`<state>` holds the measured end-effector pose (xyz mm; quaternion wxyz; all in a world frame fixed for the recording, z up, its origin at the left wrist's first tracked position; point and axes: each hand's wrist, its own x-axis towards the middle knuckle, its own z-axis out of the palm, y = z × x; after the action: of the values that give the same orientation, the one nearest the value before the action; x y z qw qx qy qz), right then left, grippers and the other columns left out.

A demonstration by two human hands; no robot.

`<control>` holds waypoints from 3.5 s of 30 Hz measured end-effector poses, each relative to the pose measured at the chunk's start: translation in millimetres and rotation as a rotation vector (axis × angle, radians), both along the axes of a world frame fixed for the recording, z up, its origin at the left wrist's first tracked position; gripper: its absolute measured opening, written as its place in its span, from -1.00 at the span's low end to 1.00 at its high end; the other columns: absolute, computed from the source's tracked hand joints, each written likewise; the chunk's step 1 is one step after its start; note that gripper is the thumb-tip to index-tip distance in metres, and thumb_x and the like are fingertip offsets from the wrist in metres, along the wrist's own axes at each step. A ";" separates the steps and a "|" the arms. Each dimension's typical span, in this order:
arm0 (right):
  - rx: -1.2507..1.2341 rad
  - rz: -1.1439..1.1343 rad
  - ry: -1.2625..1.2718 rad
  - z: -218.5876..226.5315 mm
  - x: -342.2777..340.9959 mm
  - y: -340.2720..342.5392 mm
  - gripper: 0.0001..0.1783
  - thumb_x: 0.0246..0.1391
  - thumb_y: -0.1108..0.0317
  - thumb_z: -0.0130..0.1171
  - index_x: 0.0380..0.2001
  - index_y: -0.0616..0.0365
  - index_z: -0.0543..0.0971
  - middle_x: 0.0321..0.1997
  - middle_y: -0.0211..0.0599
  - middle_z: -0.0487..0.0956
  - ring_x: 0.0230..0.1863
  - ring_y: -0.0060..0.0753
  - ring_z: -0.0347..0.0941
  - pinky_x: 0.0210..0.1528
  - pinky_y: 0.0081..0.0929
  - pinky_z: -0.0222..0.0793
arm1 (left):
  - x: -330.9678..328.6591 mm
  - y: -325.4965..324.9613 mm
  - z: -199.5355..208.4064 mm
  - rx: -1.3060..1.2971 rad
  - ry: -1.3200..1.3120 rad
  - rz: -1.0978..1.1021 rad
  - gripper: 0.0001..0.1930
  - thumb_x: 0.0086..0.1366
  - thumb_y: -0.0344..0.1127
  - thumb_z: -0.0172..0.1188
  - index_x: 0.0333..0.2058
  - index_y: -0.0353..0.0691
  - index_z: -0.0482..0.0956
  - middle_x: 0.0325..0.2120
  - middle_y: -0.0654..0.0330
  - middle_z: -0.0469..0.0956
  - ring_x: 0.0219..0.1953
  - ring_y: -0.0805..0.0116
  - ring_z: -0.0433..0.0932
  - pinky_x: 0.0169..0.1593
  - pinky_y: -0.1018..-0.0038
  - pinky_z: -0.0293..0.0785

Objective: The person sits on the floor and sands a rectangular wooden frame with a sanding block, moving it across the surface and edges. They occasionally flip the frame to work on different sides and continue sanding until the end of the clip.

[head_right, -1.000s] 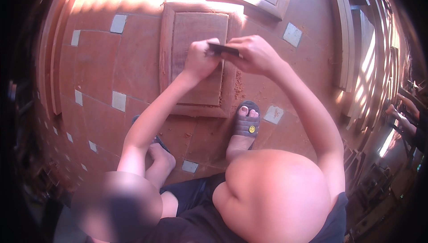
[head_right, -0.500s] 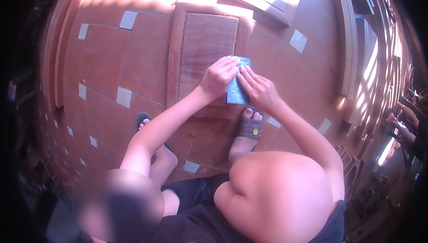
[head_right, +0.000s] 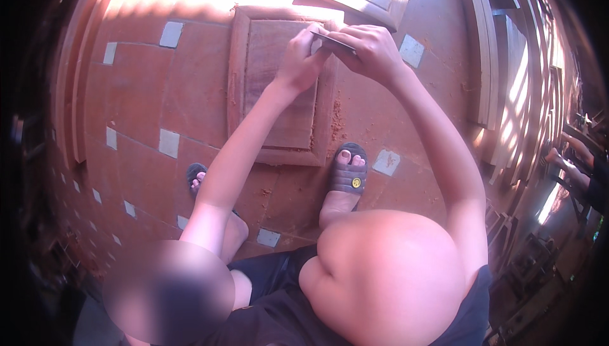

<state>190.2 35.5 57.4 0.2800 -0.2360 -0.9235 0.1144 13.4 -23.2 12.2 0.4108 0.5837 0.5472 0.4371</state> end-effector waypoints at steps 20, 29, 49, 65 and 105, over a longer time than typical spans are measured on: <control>-0.321 0.059 -0.078 -29.3 19.6 -175.4 -0.43 -0.32 0.47 0.29 -0.06 0.08 0.70 0.12 -0.17 0.65 0.17 -0.19 0.60 0.20 -0.26 0.58 | -31.6 -146.0 -6.3 0.357 0.527 -0.360 -0.77 0.02 -0.38 0.25 -0.31 -0.32 0.60 -0.24 0.01 0.65 -0.22 0.14 0.64 -0.12 0.32 0.61; -0.509 -0.182 0.203 -4.4 -8.1 -57.3 -0.82 0.11 0.41 0.36 -0.19 0.14 0.74 -0.34 -0.24 0.72 -0.42 -0.27 0.66 -0.41 -0.42 0.52 | -15.3 -36.2 2.4 0.035 -0.061 0.010 -0.84 0.22 -0.42 0.38 -0.25 -0.25 0.61 -0.41 0.05 0.68 -0.34 0.18 0.70 -0.22 0.36 0.57; -0.866 -0.199 0.119 -21.4 5.4 -146.5 -0.58 -0.12 0.64 0.26 -0.14 0.06 0.75 -0.34 -0.11 0.72 -0.36 -0.11 0.69 -0.31 -0.33 0.57 | -14.5 -101.6 12.6 -0.215 0.274 -0.292 -0.77 0.16 -0.27 0.37 -0.43 -0.19 0.46 -0.49 -0.07 0.58 -0.33 -0.14 0.61 -0.31 0.01 0.49; -0.207 -0.235 -0.094 -56.8 16.8 -118.2 -0.56 -0.09 0.52 0.28 -0.05 0.08 0.70 -0.01 -0.14 0.69 0.00 -0.17 0.65 0.00 -0.32 0.60 | 3.8 -50.6 -27.9 0.307 0.427 -0.112 -0.96 0.23 -0.47 0.19 -0.34 -0.28 0.51 -0.37 -0.08 0.62 -0.19 -0.10 0.65 0.06 0.17 0.60; -1.005 -0.564 0.308 128.9 8.9 -154.6 -0.73 0.31 0.23 0.21 -0.06 0.17 0.64 -0.21 -0.26 0.67 -0.21 -0.24 0.61 -0.18 -0.29 0.49 | -13.6 -11.7 129.0 -0.160 -0.087 -0.999 -0.42 0.34 -0.14 0.32 0.21 -0.36 0.40 0.04 -0.03 0.61 0.11 0.11 0.59 0.17 0.21 0.51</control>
<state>199.1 -119.1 186.3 0.2841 -0.5563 -0.6067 0.4917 -0.2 -34.9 141.2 0.6357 0.7221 0.2152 0.1677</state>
